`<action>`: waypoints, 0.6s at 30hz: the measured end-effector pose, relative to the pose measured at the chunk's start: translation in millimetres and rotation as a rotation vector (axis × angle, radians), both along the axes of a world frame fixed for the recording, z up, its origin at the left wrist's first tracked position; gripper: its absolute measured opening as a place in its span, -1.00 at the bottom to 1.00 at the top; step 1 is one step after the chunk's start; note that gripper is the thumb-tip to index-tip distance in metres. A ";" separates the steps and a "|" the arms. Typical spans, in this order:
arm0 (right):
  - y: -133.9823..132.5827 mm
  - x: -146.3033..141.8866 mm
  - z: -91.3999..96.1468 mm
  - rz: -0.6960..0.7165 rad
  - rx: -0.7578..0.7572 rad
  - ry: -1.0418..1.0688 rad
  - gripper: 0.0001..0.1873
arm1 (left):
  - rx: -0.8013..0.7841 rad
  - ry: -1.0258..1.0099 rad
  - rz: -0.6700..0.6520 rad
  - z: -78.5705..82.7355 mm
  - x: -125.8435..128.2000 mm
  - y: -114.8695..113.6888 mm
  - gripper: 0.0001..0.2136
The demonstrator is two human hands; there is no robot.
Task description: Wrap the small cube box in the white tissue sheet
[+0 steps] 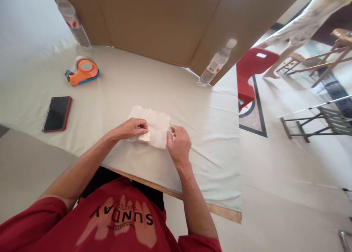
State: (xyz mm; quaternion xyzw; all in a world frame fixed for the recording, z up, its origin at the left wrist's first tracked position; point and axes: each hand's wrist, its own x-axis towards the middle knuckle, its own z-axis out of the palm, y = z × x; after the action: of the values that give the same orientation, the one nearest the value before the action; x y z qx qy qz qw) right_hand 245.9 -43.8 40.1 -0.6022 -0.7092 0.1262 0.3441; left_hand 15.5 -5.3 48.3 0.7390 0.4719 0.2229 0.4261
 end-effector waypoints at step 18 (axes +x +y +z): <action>-8.3 -61.4 -0.3 0.480 0.072 -0.481 -0.75 | -0.121 0.284 0.641 -4.8 -56.3 -49.8 -0.54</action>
State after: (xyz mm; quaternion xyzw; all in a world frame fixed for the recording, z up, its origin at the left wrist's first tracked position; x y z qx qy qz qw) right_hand 184.5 -52.1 39.8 -0.4180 -0.8956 0.0327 0.1486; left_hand -40.7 -55.1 43.5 0.5504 0.7467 0.2121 0.3075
